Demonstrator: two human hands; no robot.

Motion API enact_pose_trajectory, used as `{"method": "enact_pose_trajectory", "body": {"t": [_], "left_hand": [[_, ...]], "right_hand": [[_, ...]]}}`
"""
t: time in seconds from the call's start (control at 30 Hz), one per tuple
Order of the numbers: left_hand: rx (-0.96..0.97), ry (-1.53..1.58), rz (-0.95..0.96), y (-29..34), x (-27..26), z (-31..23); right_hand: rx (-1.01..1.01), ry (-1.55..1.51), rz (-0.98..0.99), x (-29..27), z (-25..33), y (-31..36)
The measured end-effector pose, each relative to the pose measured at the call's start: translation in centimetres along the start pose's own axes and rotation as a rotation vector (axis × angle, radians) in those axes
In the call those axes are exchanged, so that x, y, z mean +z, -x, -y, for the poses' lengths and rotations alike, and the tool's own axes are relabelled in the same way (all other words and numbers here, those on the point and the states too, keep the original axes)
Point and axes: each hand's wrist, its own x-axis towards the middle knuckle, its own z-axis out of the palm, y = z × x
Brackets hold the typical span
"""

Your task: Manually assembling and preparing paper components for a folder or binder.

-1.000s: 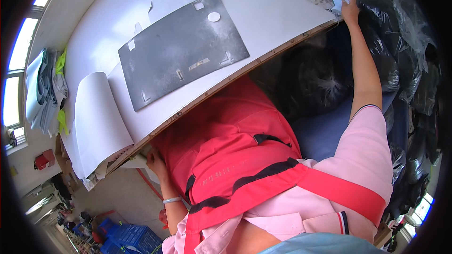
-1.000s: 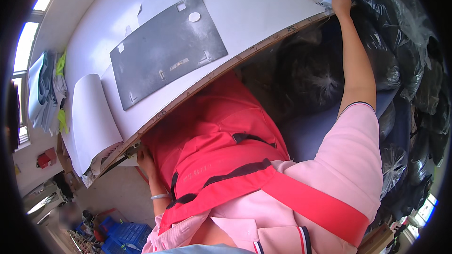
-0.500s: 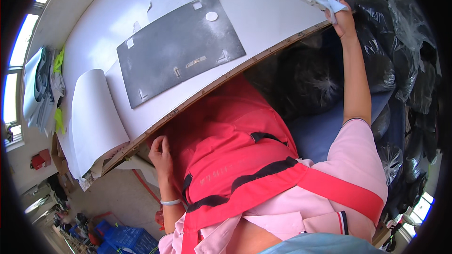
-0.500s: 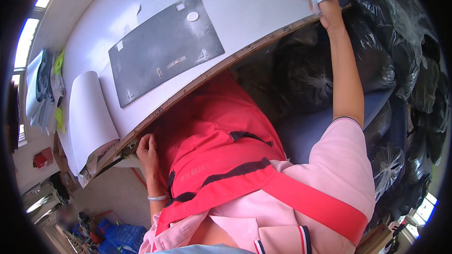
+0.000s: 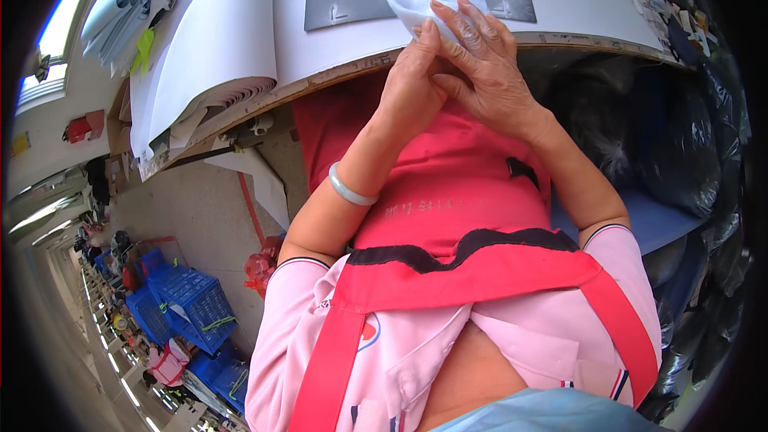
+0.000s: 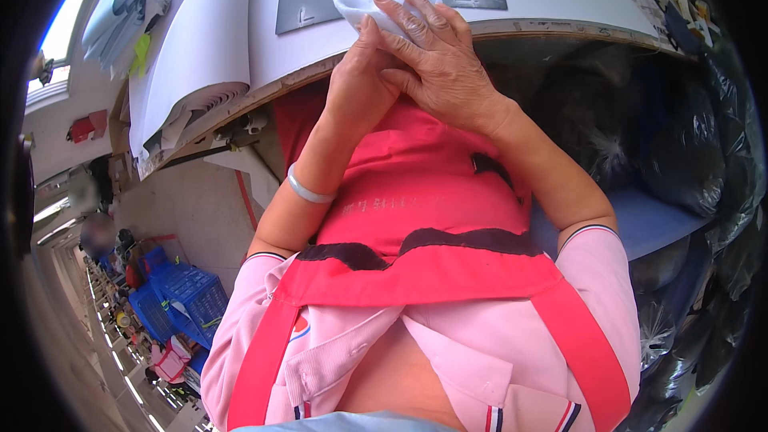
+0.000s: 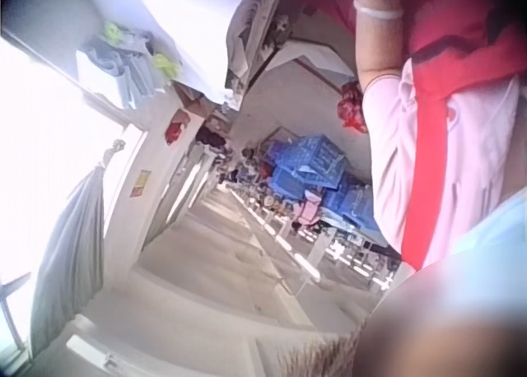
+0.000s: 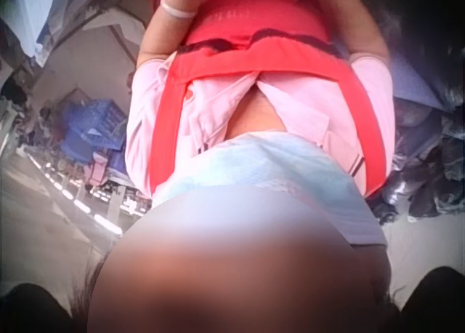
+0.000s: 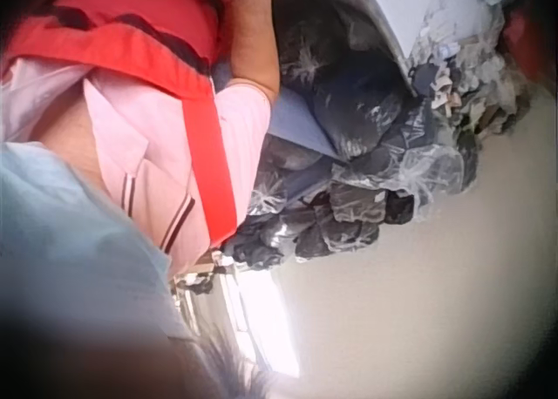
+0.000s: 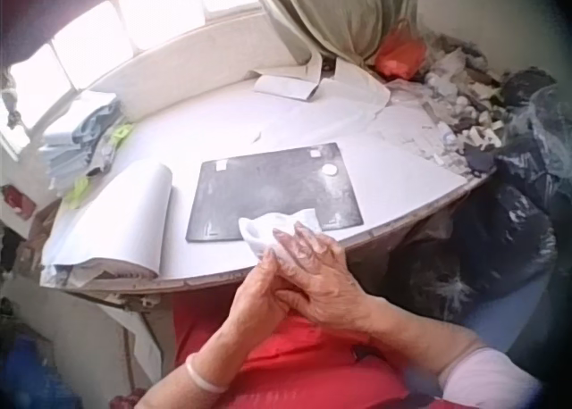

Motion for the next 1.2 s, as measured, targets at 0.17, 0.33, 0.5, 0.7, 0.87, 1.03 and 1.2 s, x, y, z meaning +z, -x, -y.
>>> {"method": "enact_pose_trajectory", "body": {"t": [0.17, 0.33, 0.5, 0.7, 0.87, 1.03, 1.2], "left_hand": [[0.210, -0.208, -0.053, 1.6, -1.9, -4.4], [0.550, -1.528, 0.273, 4.3, -2.1, -1.7], [0.192, -1.241, 0.227, 3.4, -2.8, -4.5], [0.608, -1.448, 0.323, 5.2, -3.7, -3.7], [0.300, -1.280, 0.278, 5.8, -3.7, -4.5], [0.174, -1.167, 0.130, 4.5, -5.6, -4.8], [0.012, -0.830, -0.099, 5.8, -10.5, -7.4]], "right_hand": [[-0.084, -0.204, -0.012, -0.4, 2.5, 1.1], [0.180, -0.691, 0.327, 1.0, 2.1, 2.3], [-0.114, -0.300, 0.191, -0.3, 3.9, 2.2], [0.516, -1.291, 0.554, -3.2, 3.6, 0.2], [-0.154, -0.288, 0.485, -1.3, 5.7, 1.4], [-0.319, -0.119, 0.500, -0.7, 6.5, -0.4], [-0.401, -0.118, 0.459, -1.1, 7.3, -1.7]]}}
